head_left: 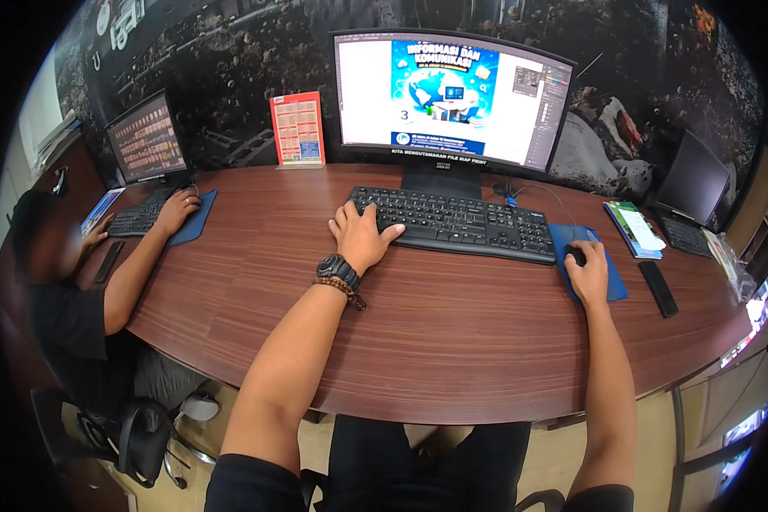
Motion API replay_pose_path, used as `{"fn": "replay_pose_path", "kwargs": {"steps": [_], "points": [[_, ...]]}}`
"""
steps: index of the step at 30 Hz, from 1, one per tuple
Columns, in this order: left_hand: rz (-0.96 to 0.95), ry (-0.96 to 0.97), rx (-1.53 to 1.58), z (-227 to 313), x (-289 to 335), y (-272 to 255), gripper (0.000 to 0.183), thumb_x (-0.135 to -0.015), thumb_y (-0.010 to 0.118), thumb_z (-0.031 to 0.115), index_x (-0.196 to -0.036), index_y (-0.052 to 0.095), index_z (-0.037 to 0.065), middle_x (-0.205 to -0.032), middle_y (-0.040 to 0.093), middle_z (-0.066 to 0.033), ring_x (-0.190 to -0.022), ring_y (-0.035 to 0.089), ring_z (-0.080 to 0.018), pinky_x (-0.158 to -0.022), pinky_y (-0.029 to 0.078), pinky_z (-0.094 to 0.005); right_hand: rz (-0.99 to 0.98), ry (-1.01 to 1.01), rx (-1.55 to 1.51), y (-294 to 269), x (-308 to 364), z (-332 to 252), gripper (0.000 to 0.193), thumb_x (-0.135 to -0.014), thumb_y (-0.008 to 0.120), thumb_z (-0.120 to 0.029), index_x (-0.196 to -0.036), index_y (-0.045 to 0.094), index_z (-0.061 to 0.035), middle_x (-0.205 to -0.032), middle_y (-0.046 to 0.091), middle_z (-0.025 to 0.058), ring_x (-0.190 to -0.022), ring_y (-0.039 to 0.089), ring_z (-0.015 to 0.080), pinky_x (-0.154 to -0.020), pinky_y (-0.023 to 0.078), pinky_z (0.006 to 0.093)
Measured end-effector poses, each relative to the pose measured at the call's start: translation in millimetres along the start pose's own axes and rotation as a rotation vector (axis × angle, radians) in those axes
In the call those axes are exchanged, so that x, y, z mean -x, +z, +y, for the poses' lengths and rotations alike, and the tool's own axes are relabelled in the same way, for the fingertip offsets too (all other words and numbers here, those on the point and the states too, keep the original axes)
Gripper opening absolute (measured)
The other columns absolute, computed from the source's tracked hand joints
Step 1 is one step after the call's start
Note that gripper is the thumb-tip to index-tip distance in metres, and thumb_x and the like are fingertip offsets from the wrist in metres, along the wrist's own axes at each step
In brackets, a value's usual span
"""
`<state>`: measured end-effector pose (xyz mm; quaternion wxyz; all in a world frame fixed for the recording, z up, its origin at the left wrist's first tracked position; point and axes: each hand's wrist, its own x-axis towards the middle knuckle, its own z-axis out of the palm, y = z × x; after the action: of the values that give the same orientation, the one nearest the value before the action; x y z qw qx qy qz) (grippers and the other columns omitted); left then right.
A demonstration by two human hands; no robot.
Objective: Designing a digital poster using a computer mouse and keyboard.
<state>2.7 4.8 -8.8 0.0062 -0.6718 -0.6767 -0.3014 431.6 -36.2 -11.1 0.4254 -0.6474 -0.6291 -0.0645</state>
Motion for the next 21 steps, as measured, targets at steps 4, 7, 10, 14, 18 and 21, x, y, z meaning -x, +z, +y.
{"fn": "replay_pose_path", "kwargs": {"steps": [4,7,10,14,18,21], "points": [[-0.01,-0.002,-0.001,-2.7,-0.8,1.9,0.079,-0.087,0.067,0.058,-0.137,0.055,-0.001,-0.145,0.035,-0.0333,-0.137,0.029,-0.0472,-0.113,0.022,-0.0579,-0.013,0.01,0.007,0.4,0.1,-3.2,0.03,-0.08,0.066,-0.018,-0.105,0.07,-0.002,-0.115,0.06,0.0171,-0.107,0.06,0.0363,-0.095,0.048,0.0423],[-0.025,-0.001,0.0,-3.4,-2.0,2.4,0.079,-0.087,0.067,0.059,-0.137,0.055,-0.001,-0.146,0.035,-0.0336,-0.138,0.029,-0.0475,-0.113,0.022,-0.0584,-0.008,0.012,0.002,0.7,0.2,-3.1,0.031,-0.08,0.066,-0.018,-0.106,0.07,-0.0017,-0.114,0.06,0.0176,-0.107,0.06,0.0364,-0.094,0.048,0.0424],[-0.006,0.013,-0.029,-4.0,-1.9,5.0,0.076,-0.089,0.066,0.058,-0.137,0.054,0.001,-0.142,0.037,-0.0298,-0.135,0.031,-0.045,-0.112,0.021,-0.0613,-0.01,0.013,0.012,0.4,0.0,-2.7,0.031,-0.08,0.066,-0.018,-0.106,0.07,-0.0018,-0.114,0.06,0.0174,-0.106,0.061,0.0365,-0.094,0.048,0.0425],[0.013,0.018,-0.041,-4.2,-1.5,6.7,0.076,-0.089,0.065,0.058,-0.137,0.054,0.001,-0.142,0.038,-0.0298,-0.134,0.032,-0.0449,-0.111,0.022,-0.0612,-0.006,0.011,0.025,0.5,0.4,-2.0,0.031,-0.08,0.065,-0.018,-0.106,0.07,-0.0025,-0.114,0.06,0.0169,-0.107,0.061,0.0363,-0.094,0.049,0.0424],[-0.009,0.012,-0.021,-3.4,-1.9,3.2,0.078,-0.088,0.066,0.059,-0.137,0.055,0.0,-0.143,0.037,-0.0321,-0.136,0.03,-0.0464,-0.112,0.022,-0.06,-0.002,0.005,0.015,1.0,0.1,-0.5,0.031,-0.08,0.066,-0.019,-0.106,0.07,-0.003,-0.114,0.06,0.0167,-0.107,0.061,0.036,-0.094,0.049,0.0423],[-0.011,0.008,-0.026,-3.8,-1.8,4.0,0.079,-0.088,0.066,0.059,-0.138,0.055,0.0,-0.143,0.037,-0.0321,-0.136,0.03,-0.0463,-0.112,0.022,-0.0597,-0.004,0.008,0.002,1.1,0.4,-1.2,0.03,-0.08,0.066,-0.018,-0.105,0.07,-0.0028,-0.114,0.061,0.0166,-0.107,0.061,0.0356,-0.094,0.049,0.0423]]}}
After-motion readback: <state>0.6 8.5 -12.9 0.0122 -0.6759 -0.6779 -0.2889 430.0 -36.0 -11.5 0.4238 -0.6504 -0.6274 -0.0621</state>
